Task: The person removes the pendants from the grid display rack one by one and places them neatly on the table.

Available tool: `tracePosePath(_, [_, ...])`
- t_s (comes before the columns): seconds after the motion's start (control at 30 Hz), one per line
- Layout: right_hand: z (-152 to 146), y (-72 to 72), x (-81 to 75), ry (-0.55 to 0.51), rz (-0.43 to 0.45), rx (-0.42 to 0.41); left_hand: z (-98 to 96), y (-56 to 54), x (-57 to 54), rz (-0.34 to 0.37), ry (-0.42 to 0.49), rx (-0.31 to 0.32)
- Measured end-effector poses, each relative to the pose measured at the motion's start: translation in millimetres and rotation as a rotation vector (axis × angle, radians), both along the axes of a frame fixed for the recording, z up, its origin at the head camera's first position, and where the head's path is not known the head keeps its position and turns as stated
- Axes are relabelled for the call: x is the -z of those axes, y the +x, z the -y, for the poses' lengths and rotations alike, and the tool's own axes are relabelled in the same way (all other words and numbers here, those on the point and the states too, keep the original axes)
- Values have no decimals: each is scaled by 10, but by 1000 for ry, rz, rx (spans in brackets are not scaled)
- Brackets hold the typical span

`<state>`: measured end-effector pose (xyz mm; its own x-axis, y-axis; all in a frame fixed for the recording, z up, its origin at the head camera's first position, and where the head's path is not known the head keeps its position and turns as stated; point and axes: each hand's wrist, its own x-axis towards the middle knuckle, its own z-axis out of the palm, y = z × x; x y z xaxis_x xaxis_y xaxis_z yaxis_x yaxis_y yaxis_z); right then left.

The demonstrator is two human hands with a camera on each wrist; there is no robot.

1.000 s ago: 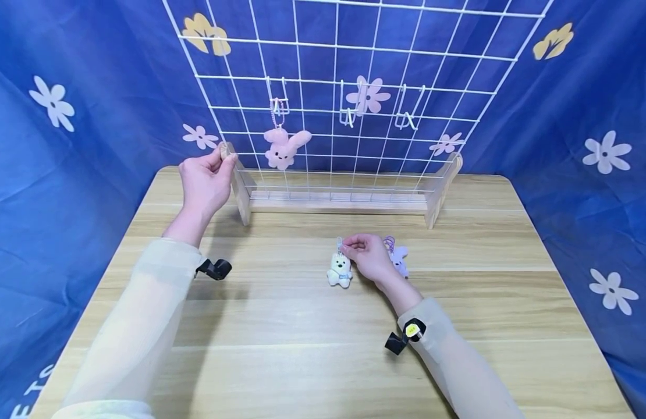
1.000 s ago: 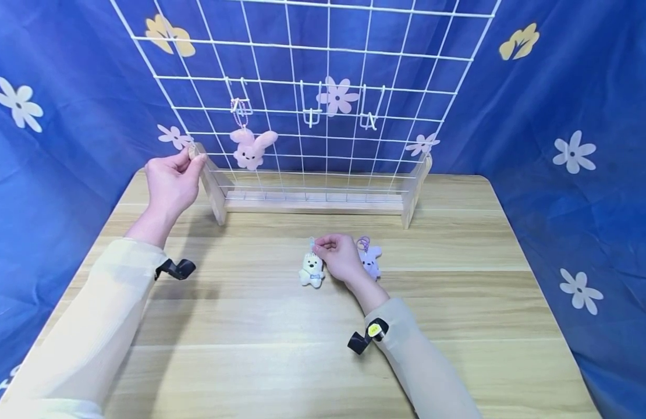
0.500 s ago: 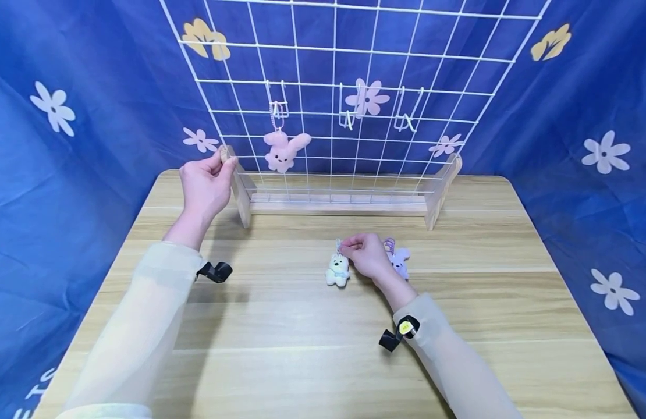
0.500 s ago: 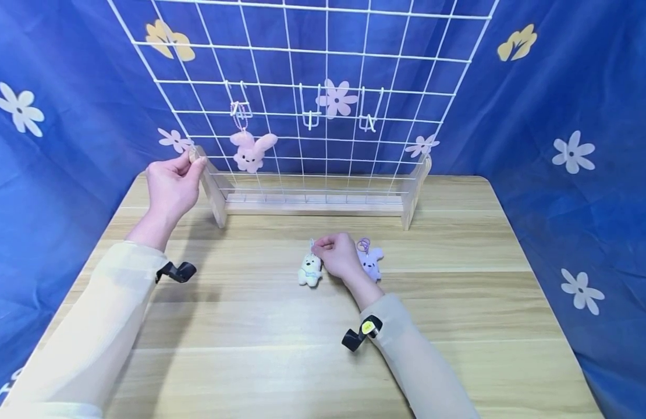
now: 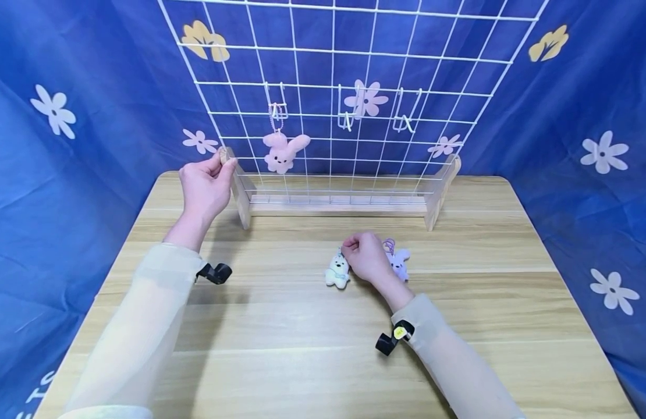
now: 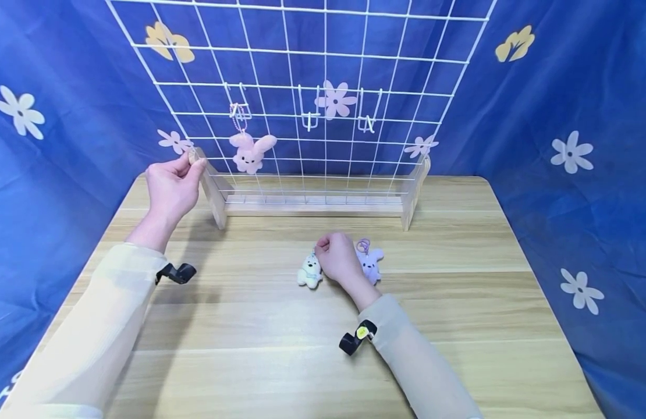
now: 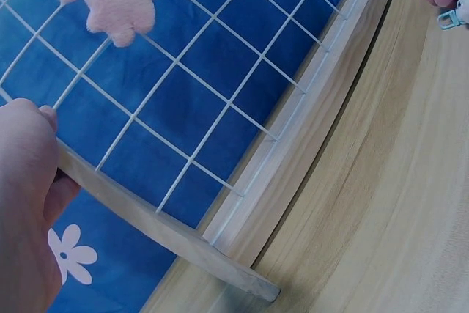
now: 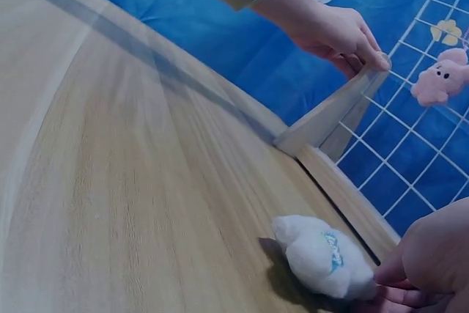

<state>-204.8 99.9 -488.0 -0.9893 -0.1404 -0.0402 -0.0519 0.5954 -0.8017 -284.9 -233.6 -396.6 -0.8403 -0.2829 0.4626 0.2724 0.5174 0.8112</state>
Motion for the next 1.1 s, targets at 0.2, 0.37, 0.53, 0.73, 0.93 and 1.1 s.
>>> tracePosePath(0.2, [-67, -22, -113, -25, -57, -39, 8, 0, 0, 2, 4, 0])
tracePosePath(0.37, [-129, -84, -235, -133, -126, -108, 19, -4, 10, -6, 8, 1])
tracePosePath(0.53, [-154, -158, -389, -223, -205, -133, 25, -2, 19, -4, 6, 0])
tracePosePath(0.73, [-168, -247, -567, -345, -237, -123, 20, 1, 21, 0, 7, -1])
tracePosePath(0.93, [-186, -311, -715, -438, -257, -123, 14, 4, 5, 7, 4, 1])
tracePosePath(1.1, [-171, -350, -836, -520, -262, -155, 17, -5, 10, -8, -8, 5])
